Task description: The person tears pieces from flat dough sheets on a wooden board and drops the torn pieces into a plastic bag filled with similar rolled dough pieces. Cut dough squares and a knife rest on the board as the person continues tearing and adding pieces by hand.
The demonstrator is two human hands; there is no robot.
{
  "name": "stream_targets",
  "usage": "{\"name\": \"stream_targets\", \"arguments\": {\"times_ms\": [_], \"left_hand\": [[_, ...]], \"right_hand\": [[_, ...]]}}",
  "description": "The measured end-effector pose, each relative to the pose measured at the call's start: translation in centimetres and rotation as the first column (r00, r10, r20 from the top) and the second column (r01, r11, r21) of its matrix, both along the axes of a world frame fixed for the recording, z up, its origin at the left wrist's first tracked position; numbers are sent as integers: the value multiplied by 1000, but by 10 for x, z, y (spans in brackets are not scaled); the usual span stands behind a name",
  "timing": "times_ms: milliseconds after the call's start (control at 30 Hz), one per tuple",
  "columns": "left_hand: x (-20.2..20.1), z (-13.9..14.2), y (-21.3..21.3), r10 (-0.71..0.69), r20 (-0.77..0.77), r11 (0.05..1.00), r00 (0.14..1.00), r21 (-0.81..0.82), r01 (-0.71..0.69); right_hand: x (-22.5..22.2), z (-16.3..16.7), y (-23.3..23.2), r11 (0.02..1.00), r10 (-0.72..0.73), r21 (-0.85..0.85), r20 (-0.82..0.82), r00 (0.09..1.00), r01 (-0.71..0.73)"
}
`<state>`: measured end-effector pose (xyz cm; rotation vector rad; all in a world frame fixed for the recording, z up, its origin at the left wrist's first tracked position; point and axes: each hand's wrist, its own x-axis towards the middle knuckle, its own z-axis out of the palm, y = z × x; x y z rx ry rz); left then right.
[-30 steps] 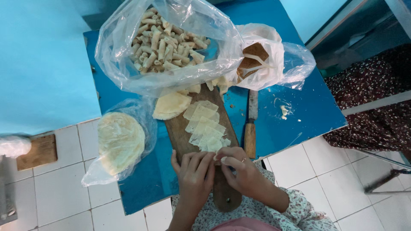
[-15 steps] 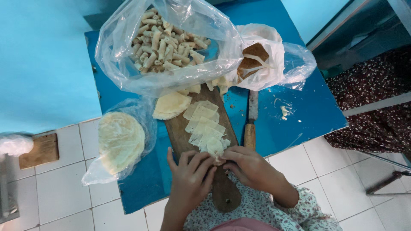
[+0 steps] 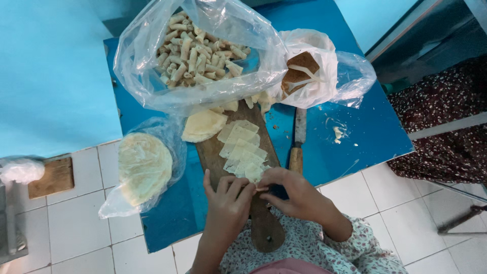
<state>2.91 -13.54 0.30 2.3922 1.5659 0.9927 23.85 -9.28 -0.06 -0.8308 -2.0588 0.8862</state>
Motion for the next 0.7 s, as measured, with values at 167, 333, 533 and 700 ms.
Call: {"name": "stream_targets", "arguments": {"times_ms": [167, 333, 533, 700], "left_hand": [[4, -1, -1, 38, 22, 999, 999, 2, -38], [7, 4, 7, 84, 58, 995, 995, -53, -81], [4, 10, 14, 83, 126, 992, 989, -102, -71], [-5, 12, 13, -10, 27, 1000, 1000, -30, 10]], "right_hand": [[-1, -6, -1, 987, -92, 139, 88, 992, 79], [-4, -6, 2, 990, -78, -114, 91, 993, 88], [-8, 7, 6, 981, -78, 191, 171, 982, 44], [-4, 18, 7, 982, -8, 187, 182, 983, -27]]}}
